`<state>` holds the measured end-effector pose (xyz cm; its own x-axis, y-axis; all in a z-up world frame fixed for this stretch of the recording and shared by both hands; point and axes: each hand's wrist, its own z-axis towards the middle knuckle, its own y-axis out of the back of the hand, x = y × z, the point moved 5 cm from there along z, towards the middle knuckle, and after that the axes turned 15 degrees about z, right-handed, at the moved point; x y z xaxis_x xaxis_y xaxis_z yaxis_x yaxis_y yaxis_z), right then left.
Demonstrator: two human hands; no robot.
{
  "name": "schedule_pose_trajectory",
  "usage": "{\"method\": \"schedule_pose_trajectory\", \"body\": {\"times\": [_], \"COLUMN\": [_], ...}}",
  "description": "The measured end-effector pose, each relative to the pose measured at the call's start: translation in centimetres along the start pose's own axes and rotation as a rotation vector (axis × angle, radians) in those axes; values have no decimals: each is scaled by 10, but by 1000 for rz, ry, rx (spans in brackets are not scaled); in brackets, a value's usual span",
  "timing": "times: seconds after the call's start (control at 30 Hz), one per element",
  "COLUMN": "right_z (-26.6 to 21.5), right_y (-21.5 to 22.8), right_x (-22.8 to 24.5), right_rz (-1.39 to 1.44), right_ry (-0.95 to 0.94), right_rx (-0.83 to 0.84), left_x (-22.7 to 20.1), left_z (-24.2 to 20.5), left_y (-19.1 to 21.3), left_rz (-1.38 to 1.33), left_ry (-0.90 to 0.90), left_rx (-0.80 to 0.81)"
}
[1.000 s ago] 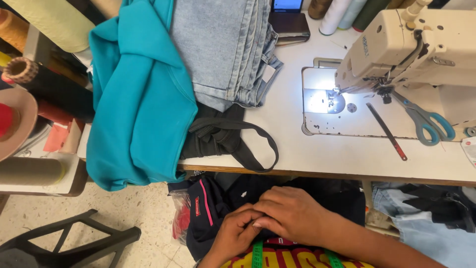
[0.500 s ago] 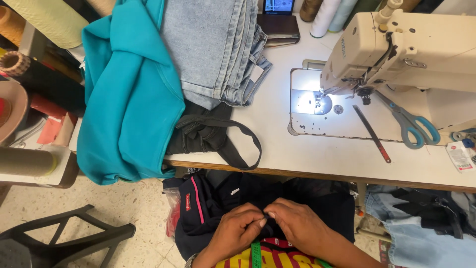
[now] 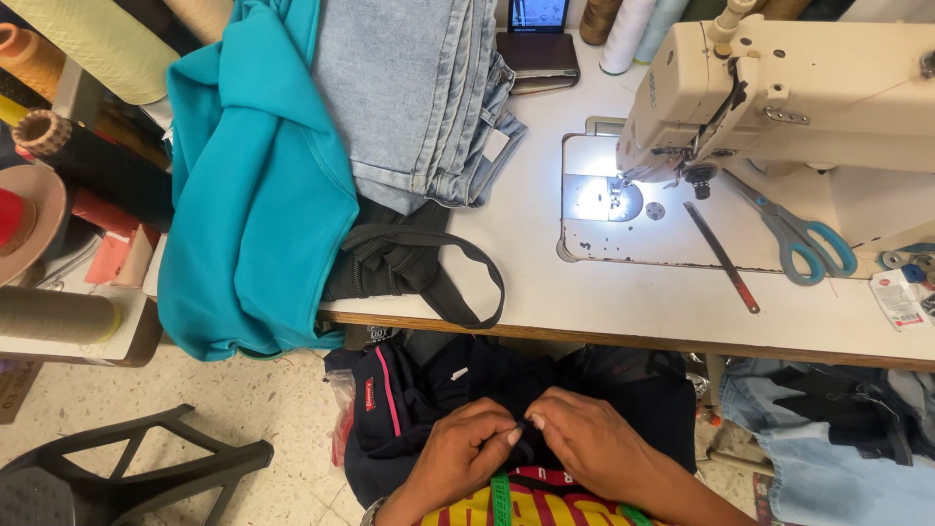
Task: Inspecting and measuring a garment for quality control at a sewing workstation
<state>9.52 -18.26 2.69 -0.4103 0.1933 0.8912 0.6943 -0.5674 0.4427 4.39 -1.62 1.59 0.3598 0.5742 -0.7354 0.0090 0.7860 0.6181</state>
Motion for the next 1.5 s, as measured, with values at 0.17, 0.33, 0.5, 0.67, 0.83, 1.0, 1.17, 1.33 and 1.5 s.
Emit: {"method": "schedule_pose_trajectory", "body": {"times": [0.17,0.33,0.5,0.67,0.83,1.0,1.17,1.33,1.5], "right_z": [-1,-1,-3,-5,-6,-5,-6,-5,-5], "right_y": [8,0,-2,6,5,3,2,3,-1], "right_x": [7,8,8,18,13,17,15,18,16], "right_rz": [51,55,-11,-43,70,24,-27,14,24], "right_ry": [1,5,46,141,44,64,69,77,72], "right_rx": [-125,-69,-43,-172,-130,-53,-54,-109,-57], "left_x": [-4,-8,-8,-7,-7,-11,-11,-9,-11], "left_z": [2,3,1,0,1,2,1,-1,0], "left_y": [2,2,3,2,1,2,2,1,1], "left_rz": [-1,7,16,7,-41,-75,-78,-85,-69], "left_ry": [7,-15,-3,12,4,0,7,2,-10], "left_rx": [-11,-9,-4,-18,-24,-13,-14,-17,-11]}}
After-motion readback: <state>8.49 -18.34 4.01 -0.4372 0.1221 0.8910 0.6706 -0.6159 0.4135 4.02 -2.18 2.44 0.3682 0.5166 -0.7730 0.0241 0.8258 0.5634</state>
